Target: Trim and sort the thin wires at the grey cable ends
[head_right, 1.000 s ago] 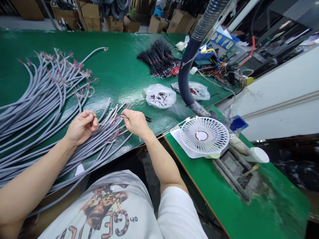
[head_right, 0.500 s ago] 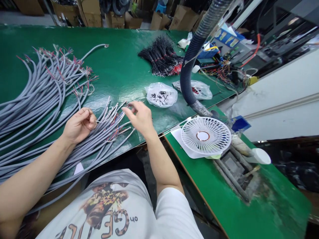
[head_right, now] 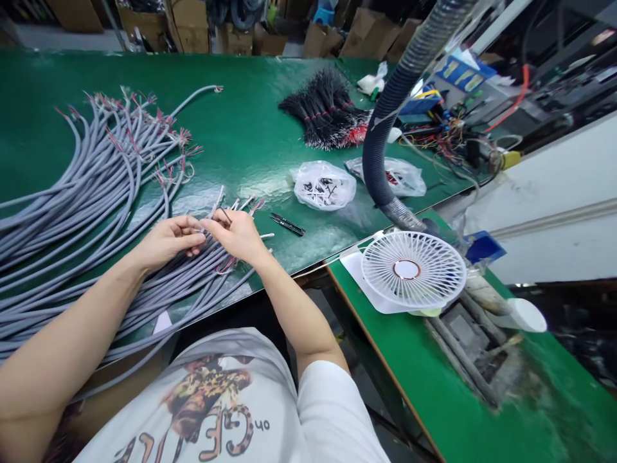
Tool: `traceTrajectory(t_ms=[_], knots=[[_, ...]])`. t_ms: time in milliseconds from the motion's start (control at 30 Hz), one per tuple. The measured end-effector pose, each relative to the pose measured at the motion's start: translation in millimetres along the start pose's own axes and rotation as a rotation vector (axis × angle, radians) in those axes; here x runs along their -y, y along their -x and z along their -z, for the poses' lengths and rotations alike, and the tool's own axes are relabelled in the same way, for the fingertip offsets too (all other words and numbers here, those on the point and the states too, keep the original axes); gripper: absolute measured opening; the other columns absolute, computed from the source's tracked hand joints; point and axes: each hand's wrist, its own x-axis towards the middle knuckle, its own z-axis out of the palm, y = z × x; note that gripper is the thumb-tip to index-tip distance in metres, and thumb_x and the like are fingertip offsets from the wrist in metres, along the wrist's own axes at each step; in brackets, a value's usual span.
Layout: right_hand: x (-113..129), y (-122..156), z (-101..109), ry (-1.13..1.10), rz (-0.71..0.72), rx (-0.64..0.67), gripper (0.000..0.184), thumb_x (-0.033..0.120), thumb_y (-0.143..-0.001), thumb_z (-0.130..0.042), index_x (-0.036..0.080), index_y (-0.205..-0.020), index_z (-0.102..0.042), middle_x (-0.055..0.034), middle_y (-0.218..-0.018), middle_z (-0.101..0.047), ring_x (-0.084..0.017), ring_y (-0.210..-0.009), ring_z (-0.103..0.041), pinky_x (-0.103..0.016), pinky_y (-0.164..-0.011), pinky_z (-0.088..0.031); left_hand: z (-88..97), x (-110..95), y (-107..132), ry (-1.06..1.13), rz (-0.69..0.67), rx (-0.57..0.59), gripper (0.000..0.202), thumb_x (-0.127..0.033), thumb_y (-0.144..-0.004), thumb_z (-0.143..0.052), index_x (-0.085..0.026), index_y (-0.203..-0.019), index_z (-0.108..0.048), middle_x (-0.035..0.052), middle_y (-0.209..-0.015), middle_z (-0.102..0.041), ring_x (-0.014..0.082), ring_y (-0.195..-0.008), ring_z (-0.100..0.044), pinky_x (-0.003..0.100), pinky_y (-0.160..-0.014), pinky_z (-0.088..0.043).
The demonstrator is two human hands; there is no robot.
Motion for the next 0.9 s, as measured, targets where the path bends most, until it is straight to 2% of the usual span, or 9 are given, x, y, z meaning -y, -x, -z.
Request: traceTrajectory(t_ms=[100,167,333,500,567,633,733,800,900], knots=[[-6,3,0,0.168,0.151,0.022,0.022,0.031,-0.087,-0.055,0.014,-0.074,-0.064,0.0,-0.068,-0.059,-0.011,-0.064,-0.052,-0.022,-0.063,-0.039,-0.2,0,1,0.068,-0.021,-0.012,0.035,-0.03,-0.063,-0.081,-0.013,-0.083,-0.059,-0.0001,-0.065,-0.065,0.0068,-0.047,-0.056,0.016,-0.044,-0.042],[-9,6,-2,0.3,0.23,0.003,0.021,0.027,-0.089,-0.054,0.015,-0.078,-0.067,-0.0027,-0.073,-0.063,-0.012,-0.07,-0.056,-0.023,-0.069,-0.041,-0.6,-1,1,0.11,-0.038,-0.026,0.037,-0.03,-0.062,-0.082,-0.013,-0.085,-0.059,0.0005,-0.064,-0.066,0.0068,-0.044,-0.055,0.016,-0.042,-0.041],[-11,12,-13,0.475,0.267,0.046,0.023,0.022,-0.092,-0.048,0.016,-0.081,-0.068,-0.0045,-0.077,-0.065,-0.013,-0.072,-0.058,-0.022,-0.07,-0.042,-2.0,-4,1,0.211,-0.063,-0.047,0.037,-0.03,-0.061,-0.081,-0.013,-0.086,-0.059,-0.0009,-0.057,-0.064,0.0065,-0.038,-0.05,0.016,-0.037,-0.036],[-11,15,-9,0.514,0.126,0.096,0.023,0.026,-0.09,-0.051,0.017,-0.077,-0.067,-0.0008,-0.067,-0.061,-0.011,-0.062,-0.053,-0.022,-0.062,-0.037,-1.1,-8,2,0.23,-0.103,-0.107,0.025,-0.032,-0.068,-0.075,-0.013,-0.075,-0.061,-0.0025,-0.052,-0.059,0.0056,-0.036,-0.046,0.016,-0.036,-0.033],[-15,16,1,0.471,0.043,0.019,0.021,0.031,-0.088,-0.054,0.017,-0.083,-0.067,0.0014,-0.062,-0.056,-0.011,-0.057,-0.049,-0.022,-0.059,-0.035,-0.9,-9,2,0.253,-0.125,-0.144,0.022,-0.03,-0.068,-0.074,-0.013,-0.071,-0.06,-0.0013,-0.055,-0.06,0.0066,-0.04,-0.05,0.016,-0.039,-0.037],[-21,17,16,0.384,-0.019,-0.124,0.025,0.038,-0.087,-0.055,0.017,-0.09,-0.066,0.0027,-0.061,-0.054,-0.011,-0.056,-0.046,-0.022,-0.058,-0.035,-1.8,-10,3,0.268,-0.148,-0.168,0.021,-0.028,-0.067,-0.074,-0.013,-0.068,-0.06,0.0014,-0.064,-0.065,0.0075,-0.045,-0.055,0.017,-0.041,-0.04],[-34,18,42,0.323,-0.079,-0.306,0.031,0.046,-0.086,-0.052,0.017,-0.084,-0.062,0.0032,-0.061,-0.051,-0.011,-0.056,-0.043,-0.023,-0.057,-0.035,-4.5,-11,4,0.26,-0.183,-0.148,0.02,-0.026,-0.067,-0.073,-0.012,-0.074,-0.061,0.0055,-0.082,-0.07,0.0077,-0.048,-0.056,0.019,-0.043,-0.041],[-46,17,54,0.35,-0.119,-0.358,0.032,0.046,-0.087,-0.049,0.017,-0.074,-0.057,0.0032,-0.059,-0.048,-0.011,-0.057,-0.043,-0.024,-0.058,-0.035,-6.2,-12,4,0.253,-0.195,-0.122,0.022,-0.025,-0.067,-0.074,-0.013,-0.082,-0.063,0.0067,-0.087,-0.071,0.0084,-0.049,-0.057,0.02,-0.044,-0.042],[-65,18,62,0.421,-0.177,-0.346,0.027,0.037,-0.086,-0.048,0.017,-0.07,-0.056,0.0016,-0.062,-0.051,-0.013,-0.061,-0.046,-0.025,-0.062,-0.038,-7.7,-11,5,0.251,-0.177,-0.107,0.026,-0.023,-0.066,-0.075,-0.013,-0.086,-0.063,0.006,-0.081,-0.072,0.0098,-0.05,-0.059,0.02,-0.046,-0.044]])
